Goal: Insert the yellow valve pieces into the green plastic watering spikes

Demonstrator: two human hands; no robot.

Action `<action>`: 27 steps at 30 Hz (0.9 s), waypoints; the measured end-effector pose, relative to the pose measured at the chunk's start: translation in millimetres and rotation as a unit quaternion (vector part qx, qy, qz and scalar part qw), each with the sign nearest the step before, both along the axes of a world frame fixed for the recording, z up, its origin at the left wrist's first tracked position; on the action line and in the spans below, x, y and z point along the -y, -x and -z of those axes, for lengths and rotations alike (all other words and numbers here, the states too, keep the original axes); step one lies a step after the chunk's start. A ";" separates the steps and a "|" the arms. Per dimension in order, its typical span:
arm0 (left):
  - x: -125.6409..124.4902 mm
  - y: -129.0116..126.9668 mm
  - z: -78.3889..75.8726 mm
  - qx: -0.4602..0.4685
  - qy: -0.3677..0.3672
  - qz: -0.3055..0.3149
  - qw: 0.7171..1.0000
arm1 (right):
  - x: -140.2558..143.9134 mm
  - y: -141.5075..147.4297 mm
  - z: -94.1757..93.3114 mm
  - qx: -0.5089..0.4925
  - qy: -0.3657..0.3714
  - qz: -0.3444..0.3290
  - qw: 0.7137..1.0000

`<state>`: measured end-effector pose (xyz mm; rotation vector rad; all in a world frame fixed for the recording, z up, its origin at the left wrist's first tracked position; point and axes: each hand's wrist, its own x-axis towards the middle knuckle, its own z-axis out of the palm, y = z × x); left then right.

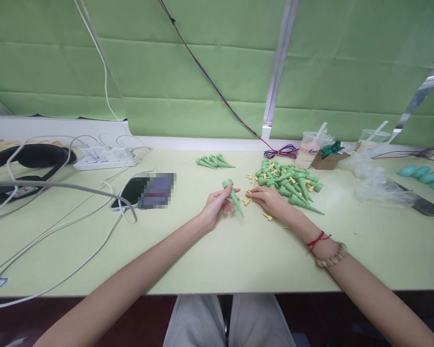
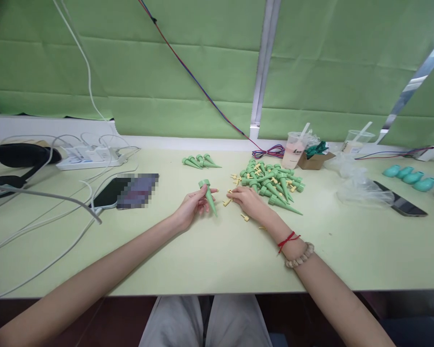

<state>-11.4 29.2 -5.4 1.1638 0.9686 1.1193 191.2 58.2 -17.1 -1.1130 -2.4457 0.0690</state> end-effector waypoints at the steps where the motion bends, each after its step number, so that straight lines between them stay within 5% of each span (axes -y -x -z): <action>1: 0.6 -0.4 -0.7 -0.004 0.001 0.002 1.000 | 0.1 0.0 -0.6 0.001 0.004 -0.005 1.000; 9: 1.8 -1.5 -2.9 -0.026 0.004 0.004 1.000 | 1.6 -1.5 -5.6 -0.123 0.046 0.066 0.989; 15: 3.4 -2.7 -4.1 -0.020 0.001 -0.001 1.000 | 14.2 8.7 -19.4 -0.344 -0.002 0.060 0.937; 22: 8.5 -6.0 -2.0 0.000 -0.009 0.062 0.998 | 34.2 24.4 -29.2 -0.372 -0.050 -0.009 0.927; 27: 11.3 -8.2 -1.7 0.017 -0.002 0.066 0.998 | 34.2 28.5 -26.4 -0.418 0.012 0.034 0.908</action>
